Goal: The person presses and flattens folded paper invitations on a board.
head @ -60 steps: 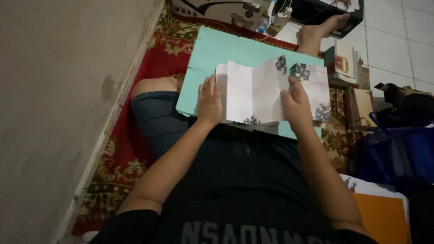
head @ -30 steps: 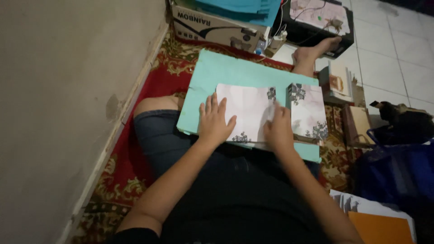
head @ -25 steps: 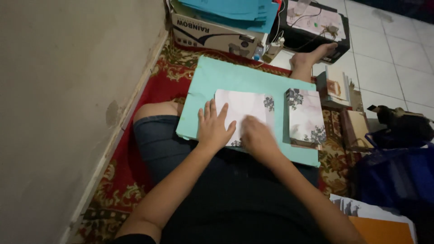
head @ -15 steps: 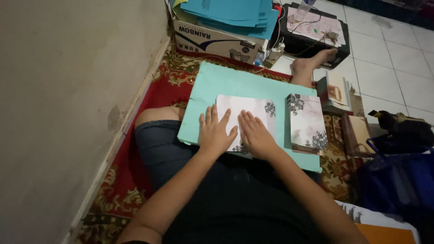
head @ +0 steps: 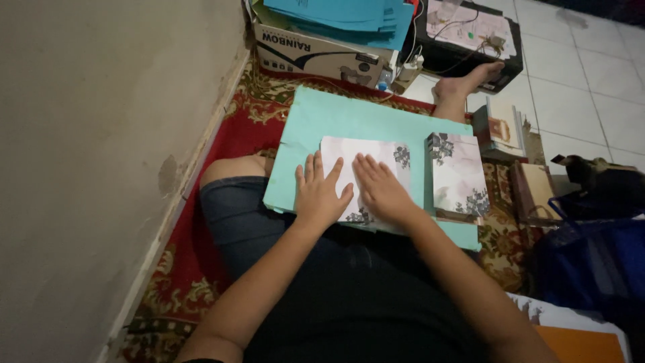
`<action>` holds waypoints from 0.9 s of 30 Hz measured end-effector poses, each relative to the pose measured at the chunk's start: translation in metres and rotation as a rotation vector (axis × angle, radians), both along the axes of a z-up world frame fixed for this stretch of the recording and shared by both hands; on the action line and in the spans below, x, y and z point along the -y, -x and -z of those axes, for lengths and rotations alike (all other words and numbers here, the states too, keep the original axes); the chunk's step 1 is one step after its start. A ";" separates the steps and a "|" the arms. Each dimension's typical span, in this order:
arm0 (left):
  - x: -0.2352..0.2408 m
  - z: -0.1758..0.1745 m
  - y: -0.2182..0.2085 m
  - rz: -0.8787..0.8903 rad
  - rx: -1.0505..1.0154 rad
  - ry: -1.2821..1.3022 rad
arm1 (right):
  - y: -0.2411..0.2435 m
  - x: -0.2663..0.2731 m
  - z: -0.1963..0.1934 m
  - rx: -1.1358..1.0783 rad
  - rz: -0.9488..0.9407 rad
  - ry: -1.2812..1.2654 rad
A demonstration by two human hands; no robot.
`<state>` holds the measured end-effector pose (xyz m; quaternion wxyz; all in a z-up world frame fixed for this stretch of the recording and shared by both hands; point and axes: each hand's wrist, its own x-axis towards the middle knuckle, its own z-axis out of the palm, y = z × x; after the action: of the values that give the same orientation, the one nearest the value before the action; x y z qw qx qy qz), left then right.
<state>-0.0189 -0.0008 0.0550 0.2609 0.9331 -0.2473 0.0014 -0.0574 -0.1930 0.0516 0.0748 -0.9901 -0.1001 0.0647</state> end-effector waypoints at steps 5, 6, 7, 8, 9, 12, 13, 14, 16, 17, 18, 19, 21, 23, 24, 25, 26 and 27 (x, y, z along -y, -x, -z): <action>0.001 0.002 0.001 -0.005 0.005 -0.015 | 0.014 0.003 0.015 0.029 -0.053 0.098; 0.001 0.003 0.002 -0.005 0.024 -0.031 | 0.014 0.003 0.013 0.020 -0.046 0.095; 0.002 0.003 0.001 -0.001 0.029 -0.031 | 0.007 0.007 0.015 0.025 -0.041 0.094; 0.003 0.004 0.001 -0.002 0.031 -0.030 | -0.001 0.011 0.017 0.042 -0.036 0.111; 0.003 0.004 0.000 -0.003 0.032 -0.030 | -0.008 0.014 0.018 0.058 -0.031 0.127; 0.001 0.003 0.000 -0.011 0.052 -0.014 | -0.023 0.018 0.026 0.117 -0.041 0.158; 0.001 0.004 0.000 -0.004 0.057 -0.014 | -0.018 0.014 0.023 0.122 -0.034 0.158; 0.001 0.004 0.000 -0.012 0.062 -0.031 | -0.014 0.009 0.021 0.114 -0.025 0.104; 0.001 0.004 0.000 -0.010 0.072 -0.042 | -0.003 0.004 0.022 0.110 -0.005 0.057; 0.001 0.003 0.000 -0.016 0.084 -0.030 | 0.004 0.004 0.026 0.105 -0.046 0.105; 0.002 0.002 0.001 -0.022 0.096 -0.019 | 0.012 0.003 0.030 0.100 -0.088 0.153; 0.003 0.002 0.002 -0.014 0.093 -0.016 | 0.018 0.003 0.026 0.096 -0.080 0.156; 0.003 0.002 0.001 -0.009 0.097 -0.045 | 0.027 -0.001 0.016 0.117 -0.085 0.134; 0.003 0.001 0.003 -0.005 0.092 -0.054 | 0.021 -0.005 -0.009 0.034 -0.044 0.077; 0.002 0.000 0.003 -0.007 0.086 -0.064 | 0.017 -0.008 -0.021 -0.049 -0.009 0.019; 0.003 0.000 0.003 -0.010 0.085 -0.067 | 0.008 -0.002 -0.014 -0.050 -0.012 0.016; 0.003 0.000 0.003 -0.007 0.073 -0.071 | -0.002 0.003 -0.006 -0.011 -0.002 0.068; 0.002 0.000 0.002 -0.004 0.063 -0.076 | -0.012 0.008 0.002 0.029 0.009 0.118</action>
<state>-0.0206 -0.0031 0.0549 0.2174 0.9424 -0.2533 0.0220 -0.0451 -0.2005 0.0500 0.0149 -0.9940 -0.0927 0.0556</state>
